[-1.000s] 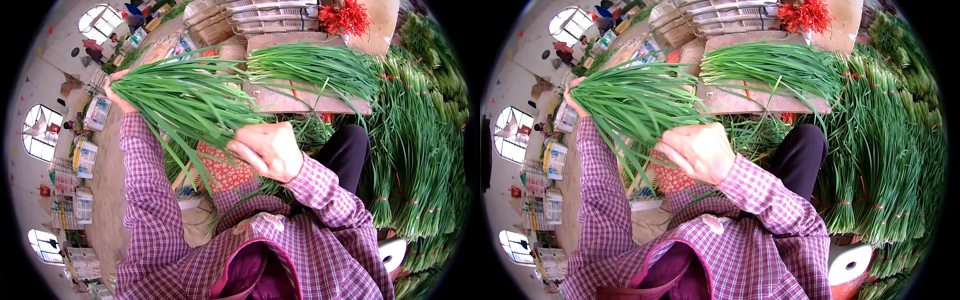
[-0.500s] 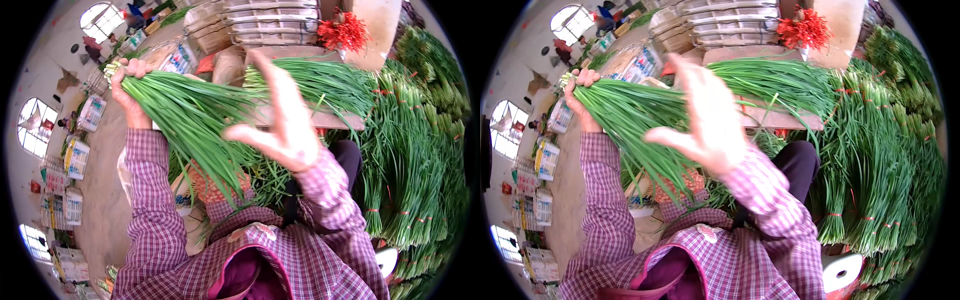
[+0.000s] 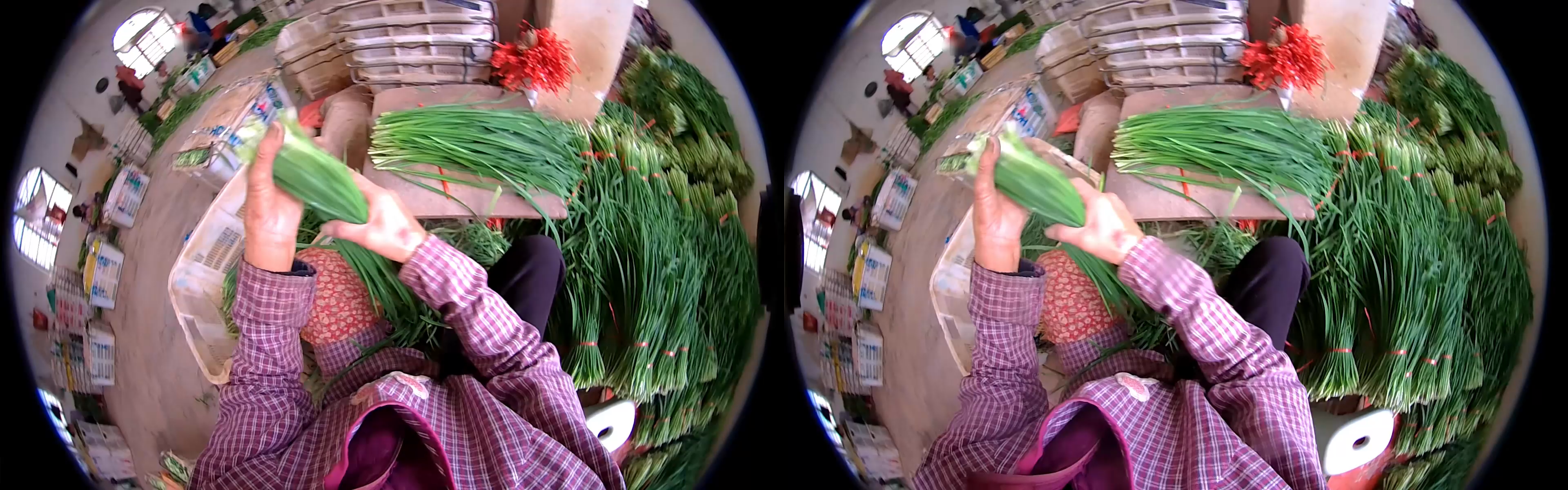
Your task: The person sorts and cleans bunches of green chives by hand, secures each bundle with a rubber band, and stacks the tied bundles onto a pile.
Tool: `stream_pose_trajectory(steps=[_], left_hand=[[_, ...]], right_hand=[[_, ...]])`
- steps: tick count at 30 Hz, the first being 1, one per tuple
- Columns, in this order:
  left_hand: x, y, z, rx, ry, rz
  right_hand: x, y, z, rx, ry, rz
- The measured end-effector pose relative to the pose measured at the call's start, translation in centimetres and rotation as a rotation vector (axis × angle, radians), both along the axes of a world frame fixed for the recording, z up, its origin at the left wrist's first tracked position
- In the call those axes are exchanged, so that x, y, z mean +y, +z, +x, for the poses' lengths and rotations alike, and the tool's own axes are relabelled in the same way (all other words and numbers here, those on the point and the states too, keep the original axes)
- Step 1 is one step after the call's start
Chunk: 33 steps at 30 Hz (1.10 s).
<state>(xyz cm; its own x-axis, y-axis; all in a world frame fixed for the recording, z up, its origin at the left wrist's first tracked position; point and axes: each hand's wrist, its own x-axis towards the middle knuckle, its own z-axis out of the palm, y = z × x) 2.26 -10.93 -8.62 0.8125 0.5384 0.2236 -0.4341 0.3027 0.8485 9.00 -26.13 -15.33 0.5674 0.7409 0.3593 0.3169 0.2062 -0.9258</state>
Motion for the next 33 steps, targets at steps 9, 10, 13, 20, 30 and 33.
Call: stream_pose_trajectory(steps=[9, 10, 13, 20, 30, 33], left_hand=[[-0.5, -2.4, -1.2, -0.044, -0.245, 0.034], [-0.7, -2.7, -1.1, -0.086, -0.384, -0.007], [-1.0, -3.9, -0.9, -0.153, -0.536, -0.118], [-2.7, -4.7, -3.2, 0.017, -0.286, -0.13], [-2.0, -4.8, -2.7, -0.031, 0.17, -0.109], [-2.5, -5.3, -2.7, -0.067, 0.179, -0.169]], right_hand=[[-2.0, -2.1, -0.1, 0.708, 0.584, 0.041], [-2.0, -2.3, -0.6, 0.769, 0.596, 0.041], [-1.7, -2.7, -1.2, 0.915, 0.691, -0.03], [-1.8, -4.8, -1.8, 0.88, 0.741, -0.176], [-0.8, -1.9, -3.0, -0.314, 0.035, -0.069], [-0.2, -1.8, -3.7, -0.389, -0.135, -0.089]])
